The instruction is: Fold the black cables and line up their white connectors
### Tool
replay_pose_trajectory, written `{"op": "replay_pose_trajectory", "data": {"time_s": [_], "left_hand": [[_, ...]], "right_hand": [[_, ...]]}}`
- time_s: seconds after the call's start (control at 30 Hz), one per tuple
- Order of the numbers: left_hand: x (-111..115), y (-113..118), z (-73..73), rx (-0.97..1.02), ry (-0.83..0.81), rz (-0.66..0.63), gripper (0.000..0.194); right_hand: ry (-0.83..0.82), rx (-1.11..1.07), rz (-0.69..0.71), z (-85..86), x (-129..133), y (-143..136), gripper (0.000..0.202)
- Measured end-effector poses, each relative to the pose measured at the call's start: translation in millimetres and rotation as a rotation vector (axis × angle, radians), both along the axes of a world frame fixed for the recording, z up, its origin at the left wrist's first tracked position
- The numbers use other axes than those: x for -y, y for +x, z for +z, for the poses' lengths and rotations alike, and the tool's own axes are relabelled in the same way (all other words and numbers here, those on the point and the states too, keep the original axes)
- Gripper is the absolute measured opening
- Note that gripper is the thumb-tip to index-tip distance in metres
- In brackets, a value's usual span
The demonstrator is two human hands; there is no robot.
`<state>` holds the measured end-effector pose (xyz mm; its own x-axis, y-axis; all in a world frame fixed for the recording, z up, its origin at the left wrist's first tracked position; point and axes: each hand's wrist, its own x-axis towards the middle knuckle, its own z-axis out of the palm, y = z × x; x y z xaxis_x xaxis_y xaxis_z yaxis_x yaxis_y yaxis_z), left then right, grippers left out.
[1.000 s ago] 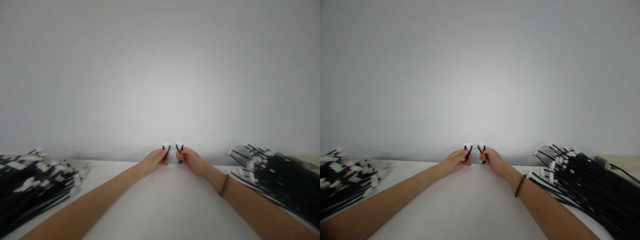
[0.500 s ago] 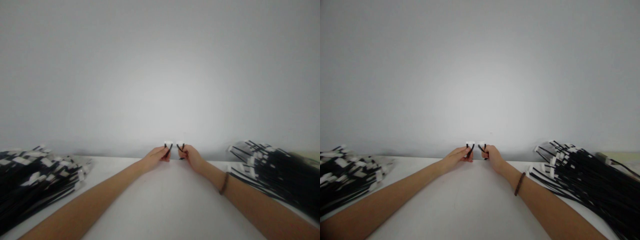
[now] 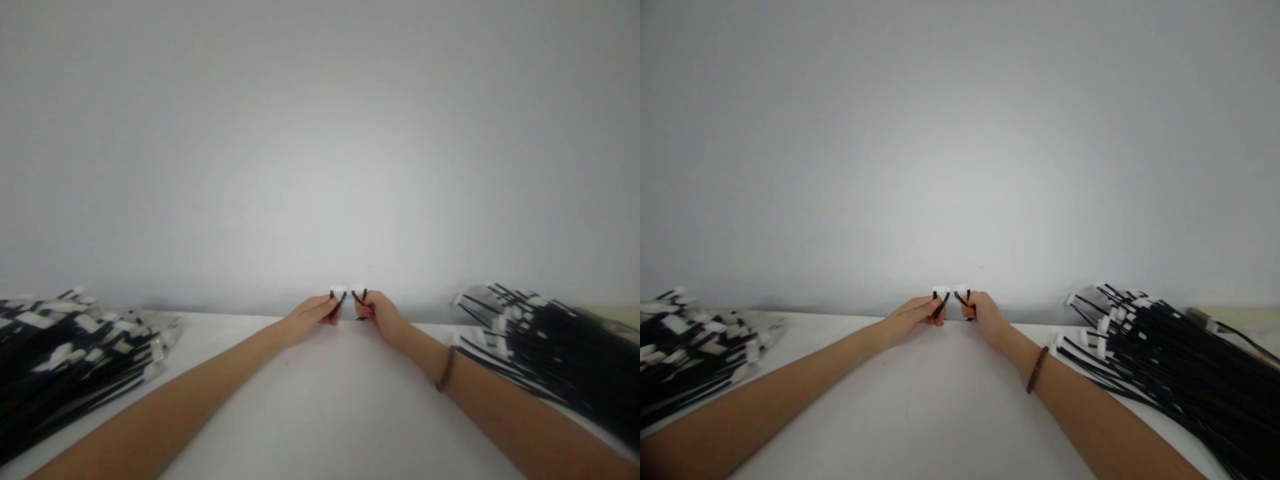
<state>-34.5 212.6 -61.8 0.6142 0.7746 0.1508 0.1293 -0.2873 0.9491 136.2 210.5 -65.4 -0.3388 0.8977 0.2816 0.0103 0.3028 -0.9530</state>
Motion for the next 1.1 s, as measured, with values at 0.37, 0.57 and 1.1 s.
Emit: {"op": "replay_pose_trajectory", "data": {"time_s": [0.37,0.57,1.1], "left_hand": [[0.7,1.3,3.0,0.022,-0.034,0.023,0.038],[0.0,1.8,1.5,0.042,-0.05,0.026,0.037],[-0.3,0.0,2.9,0.123,-0.101,0.044,0.034]], "right_hand": [[0.021,0.02,-0.006,-3.3,-4.5,1.5,0.014],[0.0,0.007,-0.003,-2.1,-3.2,0.4,0.014],[-0.067,-0.002,-0.034,-2.7,-4.0,0.3,0.015]]}}
